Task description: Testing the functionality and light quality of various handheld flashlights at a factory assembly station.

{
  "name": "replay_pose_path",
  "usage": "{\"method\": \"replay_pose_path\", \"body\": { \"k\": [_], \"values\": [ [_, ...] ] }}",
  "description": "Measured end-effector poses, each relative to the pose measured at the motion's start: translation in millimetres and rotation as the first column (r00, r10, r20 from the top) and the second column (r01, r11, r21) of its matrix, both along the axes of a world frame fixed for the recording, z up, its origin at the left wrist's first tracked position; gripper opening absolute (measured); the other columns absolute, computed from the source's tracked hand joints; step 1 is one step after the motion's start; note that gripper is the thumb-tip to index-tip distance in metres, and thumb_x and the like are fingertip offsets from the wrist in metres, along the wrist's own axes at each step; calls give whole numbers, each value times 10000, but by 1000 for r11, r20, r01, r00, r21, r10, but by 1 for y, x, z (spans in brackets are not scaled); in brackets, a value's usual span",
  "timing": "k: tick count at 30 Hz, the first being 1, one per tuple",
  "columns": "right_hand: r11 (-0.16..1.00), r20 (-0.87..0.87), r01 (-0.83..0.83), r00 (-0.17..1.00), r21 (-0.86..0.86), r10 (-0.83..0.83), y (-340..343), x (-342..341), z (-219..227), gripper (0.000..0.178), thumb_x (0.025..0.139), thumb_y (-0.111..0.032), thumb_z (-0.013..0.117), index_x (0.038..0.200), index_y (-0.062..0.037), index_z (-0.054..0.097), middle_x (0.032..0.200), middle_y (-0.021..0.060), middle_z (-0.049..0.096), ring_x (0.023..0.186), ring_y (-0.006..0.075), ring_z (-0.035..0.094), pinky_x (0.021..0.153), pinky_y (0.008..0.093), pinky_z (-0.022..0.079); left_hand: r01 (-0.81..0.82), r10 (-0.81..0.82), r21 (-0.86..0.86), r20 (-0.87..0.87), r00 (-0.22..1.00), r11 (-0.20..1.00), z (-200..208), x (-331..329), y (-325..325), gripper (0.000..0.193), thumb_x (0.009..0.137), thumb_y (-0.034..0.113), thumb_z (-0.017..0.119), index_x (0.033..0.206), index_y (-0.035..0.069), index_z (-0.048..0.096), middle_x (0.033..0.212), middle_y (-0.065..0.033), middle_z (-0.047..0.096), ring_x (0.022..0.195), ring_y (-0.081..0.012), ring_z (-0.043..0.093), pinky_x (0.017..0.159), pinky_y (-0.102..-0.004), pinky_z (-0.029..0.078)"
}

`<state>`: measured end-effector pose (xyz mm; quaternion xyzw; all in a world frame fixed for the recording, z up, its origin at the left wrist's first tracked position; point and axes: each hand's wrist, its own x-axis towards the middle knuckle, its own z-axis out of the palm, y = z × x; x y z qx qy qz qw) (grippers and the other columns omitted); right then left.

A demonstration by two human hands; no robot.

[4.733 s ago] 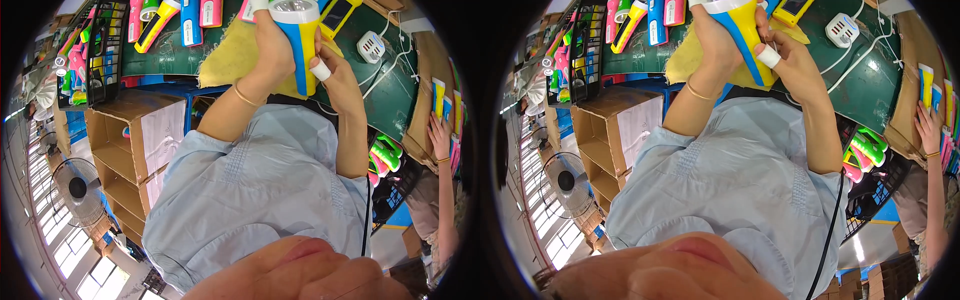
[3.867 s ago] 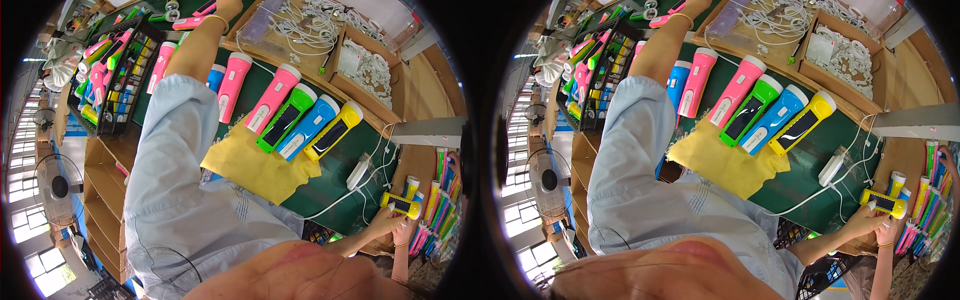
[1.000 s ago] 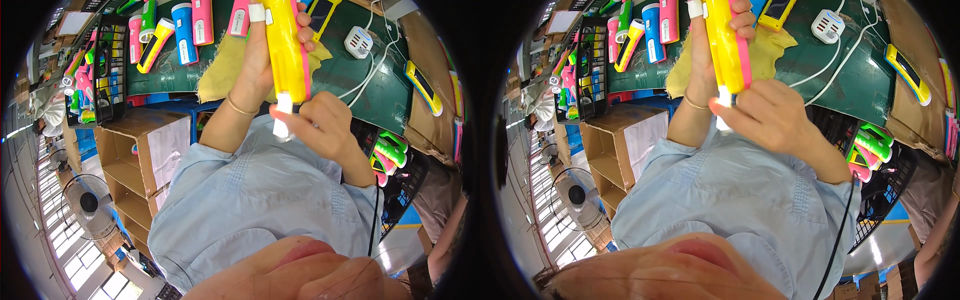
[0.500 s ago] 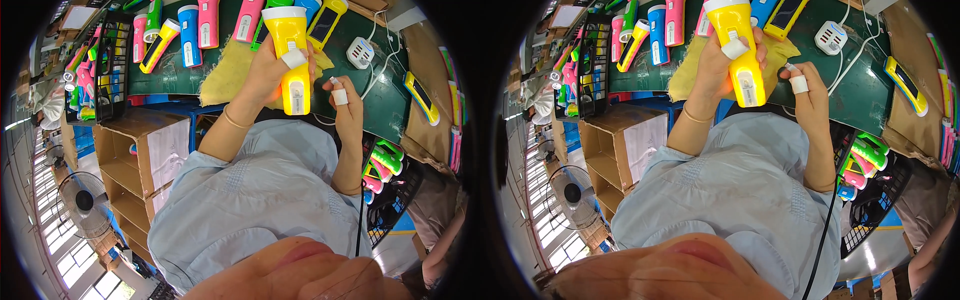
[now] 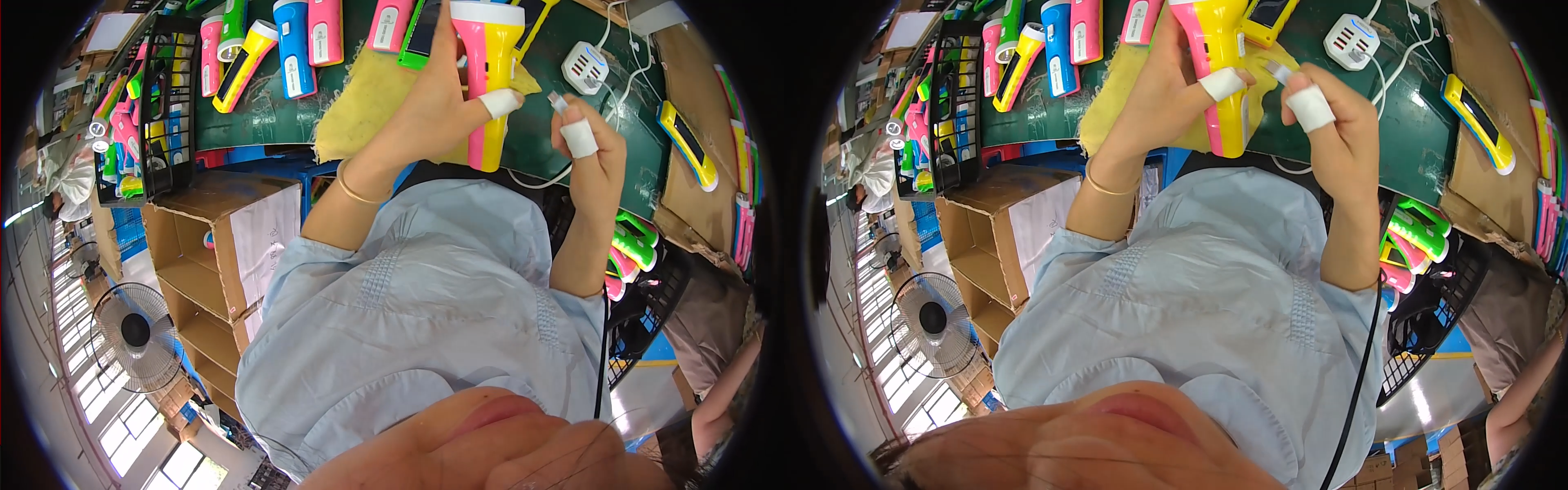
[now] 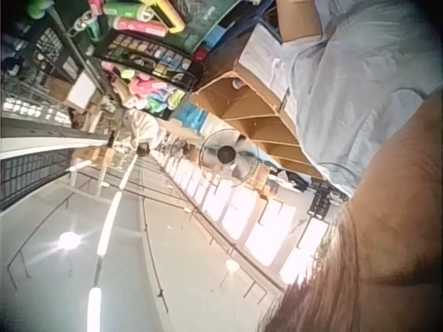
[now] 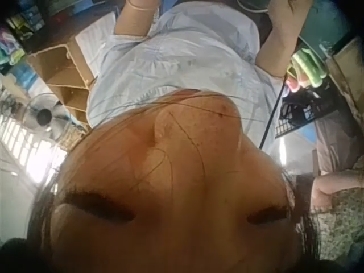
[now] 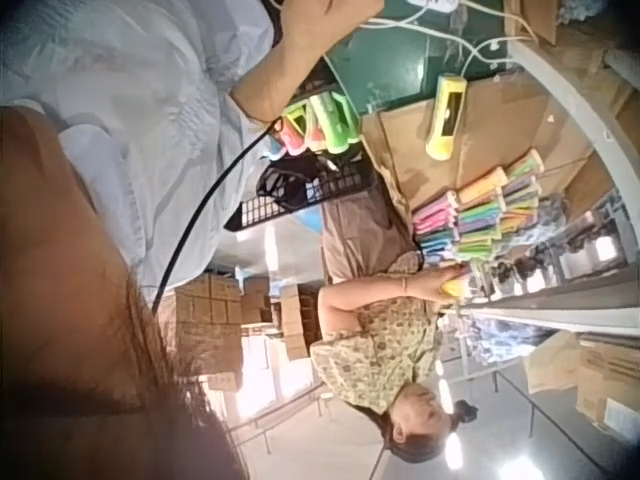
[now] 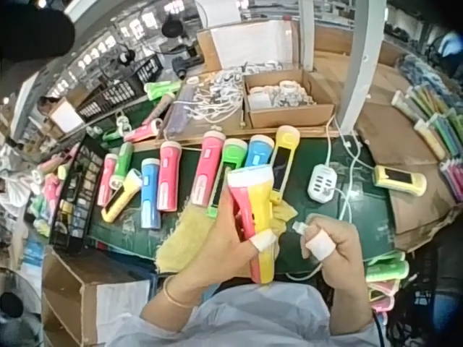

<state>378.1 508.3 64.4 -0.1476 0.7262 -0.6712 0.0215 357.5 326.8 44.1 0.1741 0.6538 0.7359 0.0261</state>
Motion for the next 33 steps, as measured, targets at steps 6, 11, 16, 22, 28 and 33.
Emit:
{"method": "replay_pose_path", "body": {
  "k": [6, 11, 16, 22, 28, 33],
  "values": [
    [954, -246, -20, 964, 299, 98, -15, -18, 11, 128, 841, -91, 543, 819, 31, 576, 632, 62, 479, 534, 132, 428, 480, 249, 325, -177, 155, -309, -97, 983, 934, 12, -1, 0, 604, 675, 131, 708, 1150, -16, 363, 1023, -136, 498, 892, -217, 544, 762, -312, 462],
    [917, -216, 71, 976, 393, 17, -18, -13, 14, 135, 831, -101, 552, 839, 25, 599, 633, 99, 502, 492, 171, 430, 467, 283, 338, -265, 208, -360, -190, 960, 894, 5, -1, 3, 636, 627, 170, 741, 1119, -34, 392, 1027, -168, 488, 890, -254, 539, 759, -336, 454],
    [802, -393, 270, 918, 533, -47, -26, -13, 8, 136, 833, -125, 560, 809, 8, 579, 662, 139, 552, 551, 283, 528, 492, 353, 388, -399, 267, -380, -354, 896, 835, -5, -5, 11, 658, 638, 147, 736, 1147, -50, 367, 1026, -198, 481, 912, -323, 530, 757, -372, 450],
    [845, -391, 280, 916, 456, -93, -31, -15, 2, 155, 838, -139, 566, 789, 7, 551, 654, 129, 558, 562, 302, 545, 498, 351, 409, -431, 309, -389, -339, 889, 814, -2, 0, 19, 696, 660, 138, 734, 1191, -51, 325, 1044, -217, 470, 939, -347, 527, 779, -386, 446],
    [898, -348, 415, 871, 143, -347, 7, 10, 35, 366, 863, -112, 398, 1175, 45, 509, 712, 32, 581, 509, 20, 351, 482, 174, 259, 92, -216, 295, 422, 880, 951, 1, -14, -11, 516, 762, 192, 675, 1159, -2, 409, 939, -100, 531, 753, -167, 564, 596, -276, 495],
    [994, -192, -70, 978, 86, 85, 6, -51, 16, 508, 929, -421, 316, 1082, -17, 583, 1027, 51, 591, 921, 122, 543, 749, 227, 426, 213, -859, 929, 168, 485, 302, -1, 16, 19, 623, 818, 392, 568, 1212, -55, 385, 834, -100, 464, 614, -172, 479, 459, -267, 437]
  ]
}}
